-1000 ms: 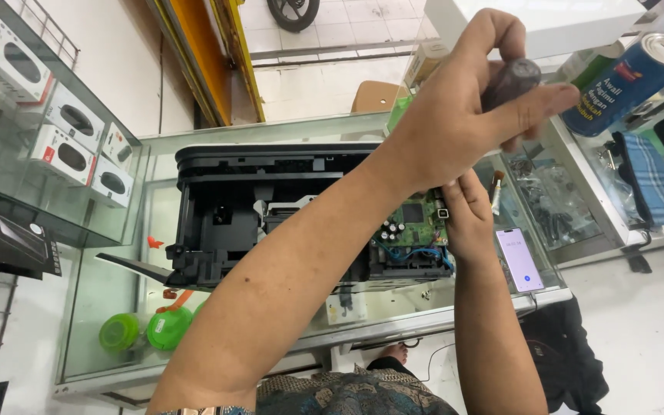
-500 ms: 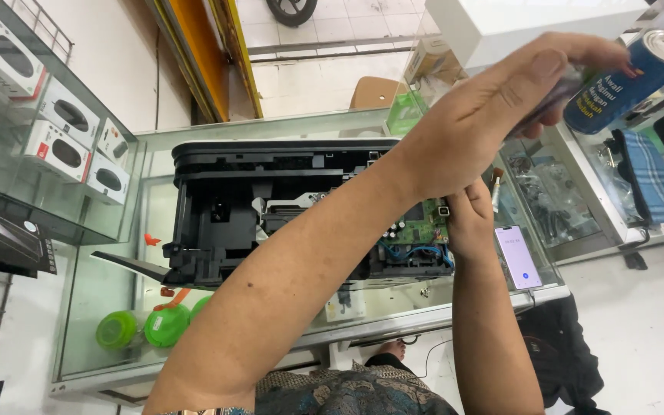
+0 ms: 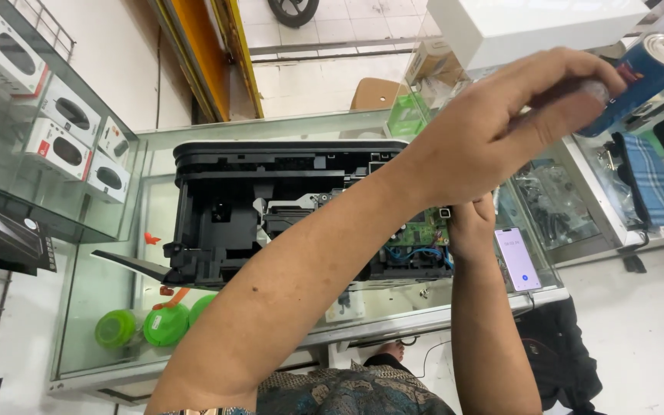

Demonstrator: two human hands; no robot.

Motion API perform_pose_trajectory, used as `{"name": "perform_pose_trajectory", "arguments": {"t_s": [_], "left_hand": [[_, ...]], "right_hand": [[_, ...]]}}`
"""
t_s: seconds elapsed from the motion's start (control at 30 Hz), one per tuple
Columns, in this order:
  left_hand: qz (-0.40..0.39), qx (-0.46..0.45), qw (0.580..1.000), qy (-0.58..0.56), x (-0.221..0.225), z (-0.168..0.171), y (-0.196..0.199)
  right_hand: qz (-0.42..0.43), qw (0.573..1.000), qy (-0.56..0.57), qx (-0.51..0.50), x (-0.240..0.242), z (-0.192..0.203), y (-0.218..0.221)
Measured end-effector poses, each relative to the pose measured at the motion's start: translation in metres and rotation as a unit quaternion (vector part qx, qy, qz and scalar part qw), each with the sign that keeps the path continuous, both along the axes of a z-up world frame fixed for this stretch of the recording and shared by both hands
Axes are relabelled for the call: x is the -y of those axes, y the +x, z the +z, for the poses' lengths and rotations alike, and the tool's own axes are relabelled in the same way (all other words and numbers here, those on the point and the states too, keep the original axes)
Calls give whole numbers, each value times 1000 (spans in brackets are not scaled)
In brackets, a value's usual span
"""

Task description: Disassembling a printer and disconnecting internal ribbon cables from the circuit board using a screwdriver

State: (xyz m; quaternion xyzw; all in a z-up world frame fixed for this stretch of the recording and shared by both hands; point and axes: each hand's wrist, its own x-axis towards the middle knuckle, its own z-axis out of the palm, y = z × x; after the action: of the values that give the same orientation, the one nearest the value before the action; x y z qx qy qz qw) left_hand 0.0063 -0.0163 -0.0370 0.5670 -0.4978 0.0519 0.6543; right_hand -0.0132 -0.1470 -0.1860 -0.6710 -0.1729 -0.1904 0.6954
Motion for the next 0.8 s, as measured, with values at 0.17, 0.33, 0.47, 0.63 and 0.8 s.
{"name": "perform_pose_trajectory", "arguments": {"t_s": [0.17, 0.33, 0.47, 0.63, 0.8], "left_hand": [[-31, -11, 999, -34, -12, 28, -11], [-128, -109, 986, 4, 0, -4, 5], [-10, -16, 1000, -8, -5, 13, -3], [8, -88, 992, 89, -8, 20, 0], [-24, -66, 959, 275, -24, 39, -3]], "right_hand": [[3, 1000, 22, -7, 2, -1, -1], [11, 999, 40, -19, -2, 1, -3], [-8, 999, 42, -32, -2, 2, -4], [-3, 998, 59, -28, 1, -5, -2], [-6, 994, 100, -37, 8, -25, 6]]}}
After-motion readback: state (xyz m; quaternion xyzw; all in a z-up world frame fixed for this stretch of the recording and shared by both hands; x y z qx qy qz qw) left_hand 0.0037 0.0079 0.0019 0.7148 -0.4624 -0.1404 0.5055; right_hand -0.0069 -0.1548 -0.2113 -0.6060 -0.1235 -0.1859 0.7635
